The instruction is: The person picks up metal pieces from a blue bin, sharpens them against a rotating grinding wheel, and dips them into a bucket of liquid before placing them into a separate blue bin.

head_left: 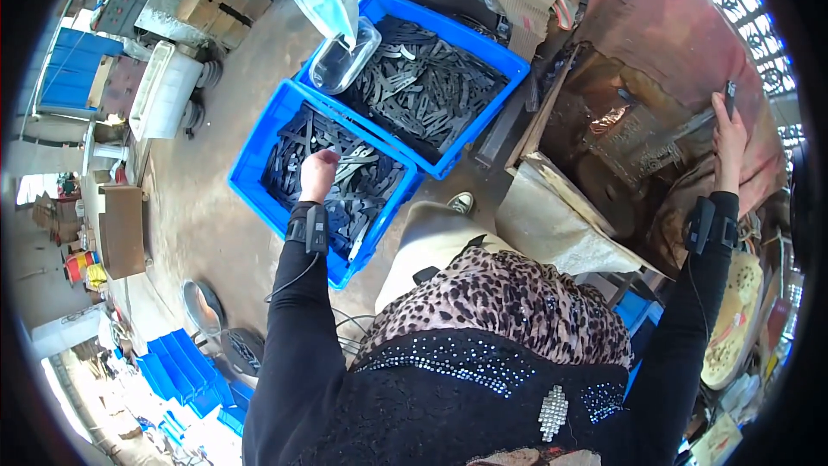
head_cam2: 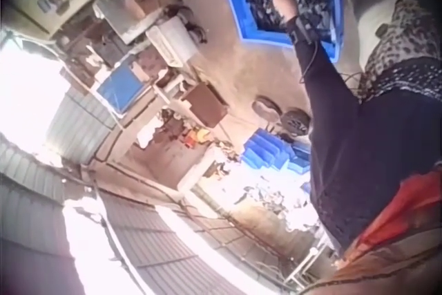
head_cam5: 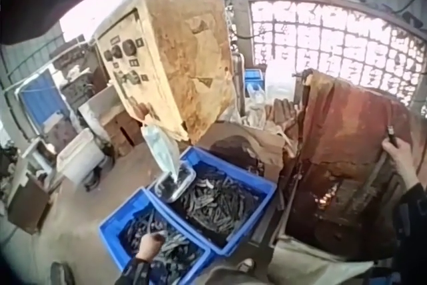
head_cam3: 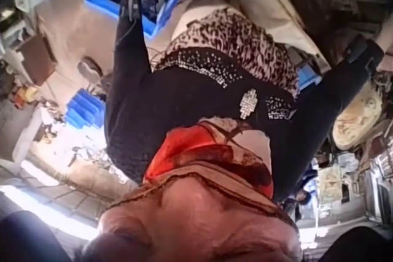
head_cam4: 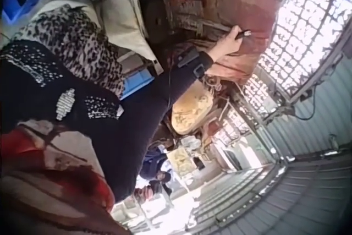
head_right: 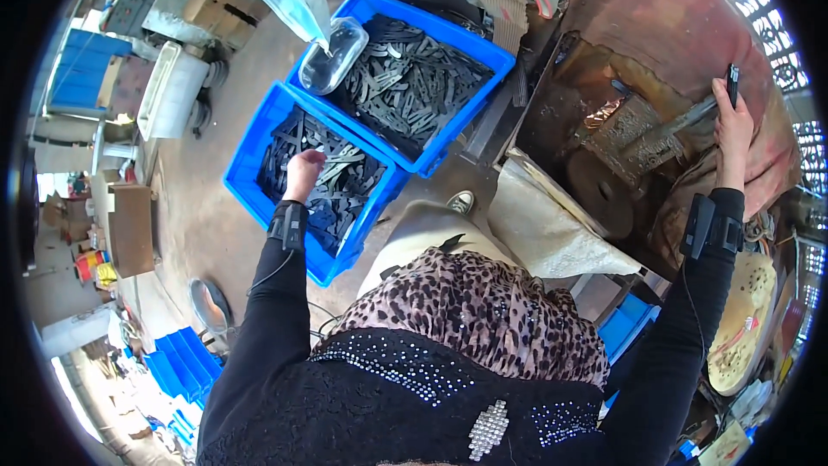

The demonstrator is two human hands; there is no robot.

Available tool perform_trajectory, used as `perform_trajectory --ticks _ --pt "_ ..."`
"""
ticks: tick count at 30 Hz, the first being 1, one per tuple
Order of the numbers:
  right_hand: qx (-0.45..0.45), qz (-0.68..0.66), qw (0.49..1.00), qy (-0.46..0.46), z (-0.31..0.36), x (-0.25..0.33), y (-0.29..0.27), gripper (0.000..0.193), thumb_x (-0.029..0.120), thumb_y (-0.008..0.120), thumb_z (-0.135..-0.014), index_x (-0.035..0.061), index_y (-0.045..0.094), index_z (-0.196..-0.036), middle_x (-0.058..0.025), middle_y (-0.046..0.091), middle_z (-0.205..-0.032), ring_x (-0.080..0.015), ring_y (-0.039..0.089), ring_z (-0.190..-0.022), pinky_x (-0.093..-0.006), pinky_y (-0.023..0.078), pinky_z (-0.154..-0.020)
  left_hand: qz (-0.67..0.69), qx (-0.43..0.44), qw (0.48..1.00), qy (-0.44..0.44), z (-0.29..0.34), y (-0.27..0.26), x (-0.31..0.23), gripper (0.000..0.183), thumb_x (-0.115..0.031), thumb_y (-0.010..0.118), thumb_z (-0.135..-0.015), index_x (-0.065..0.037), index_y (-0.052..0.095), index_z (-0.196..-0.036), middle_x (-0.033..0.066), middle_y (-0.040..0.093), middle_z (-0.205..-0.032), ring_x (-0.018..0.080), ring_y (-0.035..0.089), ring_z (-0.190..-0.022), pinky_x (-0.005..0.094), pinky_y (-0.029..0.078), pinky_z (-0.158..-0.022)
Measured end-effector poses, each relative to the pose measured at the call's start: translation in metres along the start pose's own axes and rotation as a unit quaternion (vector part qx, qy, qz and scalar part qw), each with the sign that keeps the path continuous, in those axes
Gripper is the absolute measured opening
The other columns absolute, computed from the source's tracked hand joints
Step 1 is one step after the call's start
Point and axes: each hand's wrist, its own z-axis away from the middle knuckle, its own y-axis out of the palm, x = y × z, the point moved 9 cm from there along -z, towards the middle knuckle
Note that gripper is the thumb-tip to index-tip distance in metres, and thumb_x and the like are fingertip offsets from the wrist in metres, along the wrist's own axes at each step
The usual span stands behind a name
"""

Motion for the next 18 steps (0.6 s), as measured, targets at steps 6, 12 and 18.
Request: perform_trajectory --ticks 6,12,18 --pt "-0.045 0.093 0.989 -0.101 0.042 0.0 -0.016 0.026 0.026 0.067 -0.093 0.0105 0.068 -0.114 0.0132 0.038 -0.057 0.0 0.029 -0.043 -0.0198 0.019 -0.041 -0.208 -0.063 0.976 -0.017 0.005 0.011 0.009 0.014 -0.015 0.06 -0.08 -0.015 0.074 -0.082 0.0142 0.071 -0.084 0.0323 0.069 -0.079 0.041 0.054 -0.069" --pt "-0.04 0.11 0.992 -0.051 0.116 -0.047 -0.03 0.027 0.025 0.066 -0.094 0.0096 0.067 -0.115 0.0132 0.039 -0.057 -0.0004 0.028 -0.044 -0.0202 0.019 -0.042 -0.282 -0.1 0.946 0.126 0.033 0.036 -0.034 0.008 -0.018 0.063 -0.079 -0.013 0.069 -0.081 0.011 0.067 -0.086 0.0315 0.067 -0.081 0.044 0.051 -0.072" --pt "-0.031 -0.044 0.993 0.109 0.174 -0.081 -0.016 0.019 0.02 0.066 -0.094 0.0085 0.068 -0.109 0.014 0.043 -0.059 0.0011 0.03 -0.044 -0.0196 0.02 -0.041 -0.4 -0.12 0.895 0.158 0.047 0.05 -0.069 0.01 -0.021 0.063 -0.08 -0.012 0.065 -0.084 0.0089 0.063 -0.089 0.0306 0.064 -0.086 0.0443 0.048 -0.076"
